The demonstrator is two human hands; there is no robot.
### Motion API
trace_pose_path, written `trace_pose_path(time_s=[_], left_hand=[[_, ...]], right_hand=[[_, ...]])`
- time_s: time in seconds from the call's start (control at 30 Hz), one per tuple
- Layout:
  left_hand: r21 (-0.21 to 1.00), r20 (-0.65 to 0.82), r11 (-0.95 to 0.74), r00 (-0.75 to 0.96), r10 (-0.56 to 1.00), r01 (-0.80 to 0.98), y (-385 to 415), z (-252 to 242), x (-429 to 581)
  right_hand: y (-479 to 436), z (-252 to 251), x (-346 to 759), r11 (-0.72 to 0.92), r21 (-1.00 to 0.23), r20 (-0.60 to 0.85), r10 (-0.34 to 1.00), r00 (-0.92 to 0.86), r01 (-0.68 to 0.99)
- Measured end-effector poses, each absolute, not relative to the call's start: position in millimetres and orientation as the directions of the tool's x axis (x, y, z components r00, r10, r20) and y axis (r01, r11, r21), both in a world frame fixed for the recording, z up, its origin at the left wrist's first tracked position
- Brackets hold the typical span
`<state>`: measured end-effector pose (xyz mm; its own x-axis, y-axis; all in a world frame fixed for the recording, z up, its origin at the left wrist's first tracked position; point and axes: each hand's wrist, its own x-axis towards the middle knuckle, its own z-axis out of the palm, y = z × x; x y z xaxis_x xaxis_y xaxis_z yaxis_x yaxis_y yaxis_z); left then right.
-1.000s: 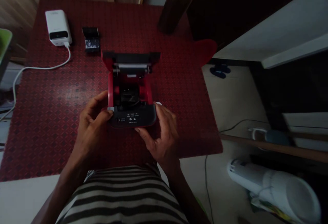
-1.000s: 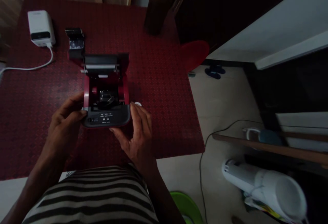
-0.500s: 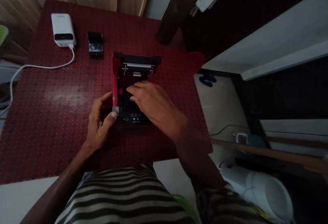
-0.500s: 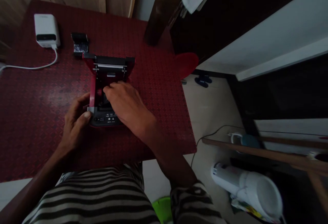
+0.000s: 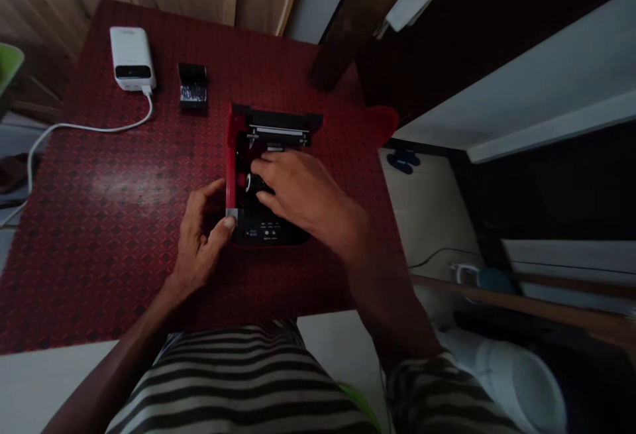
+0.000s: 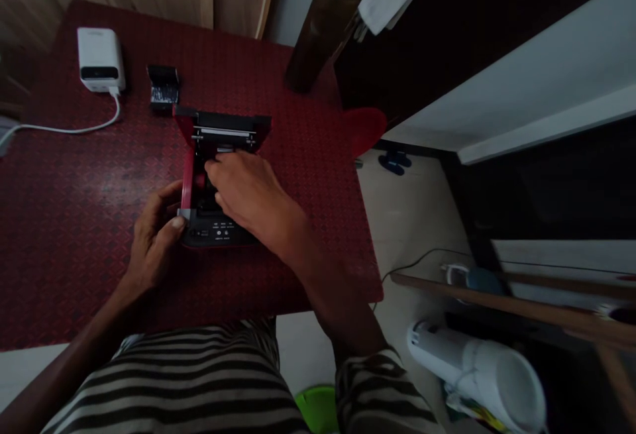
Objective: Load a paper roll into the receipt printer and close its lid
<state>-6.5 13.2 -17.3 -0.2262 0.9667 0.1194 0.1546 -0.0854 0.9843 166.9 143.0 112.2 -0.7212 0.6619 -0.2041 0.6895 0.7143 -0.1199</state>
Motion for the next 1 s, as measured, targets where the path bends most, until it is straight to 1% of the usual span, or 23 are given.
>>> trace_pose_path(time_s=[0.07, 0.17, 0.23, 0.27, 0.33, 0.4, 0.43, 0.47, 0.5, 0.6, 0.7, 0.8, 0.9, 1.0], left_hand=[[0.979, 0.144, -0.104, -0.234, 0.962, 0.175, 13.3, -17.3, -5.6], [0.971, 0.184, -0.137, -0.242, 0.953, 0.198, 13.5, -16.8, -4.0], [0.966, 0.205, -0.156, -0.242, 0.948, 0.206, 13.3, -16.2, -3.6], [0.964, 0.213, -0.163, -0.241, 0.947, 0.212, 13.2, -16.0, -3.6], [0.957, 0.225, -0.169, -0.235, 0.946, 0.237, 13.1, -16.0, -4.3], [0.949, 0.238, -0.176, -0.231, 0.943, 0.262, 13.4, -16.5, -5.1], [0.947, 0.244, -0.180, -0.231, 0.942, 0.267, 13.8, -16.7, -5.3], [0.945, 0.250, -0.184, -0.233, 0.940, 0.272, 14.3, -16.8, -5.4], [0.942, 0.257, -0.189, -0.237, 0.937, 0.277, 14.8, -16.7, -5.4], [0.931, 0.277, -0.199, -0.238, 0.931, 0.306, 16.2, -15.1, -4.7], [0.925, 0.289, -0.206, -0.239, 0.927, 0.320, 16.9, -13.3, -4.1], [0.925, 0.292, -0.212, -0.237, 0.927, 0.314, 17.0, -12.7, -4.5], [0.926, 0.286, -0.213, -0.211, 0.935, 0.310, 17.1, -12.8, -5.8], [0.926, 0.282, -0.210, -0.205, 0.937, 0.315, 17.3, -12.6, -6.8]], right_hand=[[132.8, 112.0, 176.2, 0.701, -0.143, -0.084, 0.695, -0.714, 0.698], [119.4, 112.9, 200.8, 0.695, -0.235, 0.187, 0.718, -0.670, 0.679], [116.6, 111.8, 222.8, 0.679, -0.355, 0.362, 0.734, -0.575, 0.643], [118.0, 109.4, 234.2, 0.656, -0.430, 0.420, 0.753, -0.507, 0.620], [126.5, 98.3, 254.4, 0.570, -0.590, 0.478, 0.817, -0.322, 0.571], [141.5, 77.4, 268.4, 0.453, -0.727, 0.477, 0.874, -0.096, 0.516], [150.5, 63.7, 272.4, 0.411, -0.776, 0.473, 0.881, 0.011, 0.479], [159.5, 48.7, 274.4, 0.368, -0.813, 0.450, 0.889, 0.085, 0.452], [168.0, 33.3, 274.7, 0.326, -0.833, 0.416, 0.902, 0.118, 0.447], [185.1, -7.1, 269.0, 0.248, -0.860, 0.310, 0.948, 0.073, 0.445], [187.9, -28.9, 262.4, 0.222, -0.872, 0.235, 0.972, -0.025, 0.435], [185.5, -34.3, 261.0, 0.225, -0.860, 0.205, 0.974, -0.092, 0.458], [185.0, -34.3, 263.5, 0.239, -0.839, 0.206, 0.971, -0.121, 0.489], [180.5, -33.9, 270.9, 0.226, -0.843, 0.184, 0.974, -0.132, 0.489]])
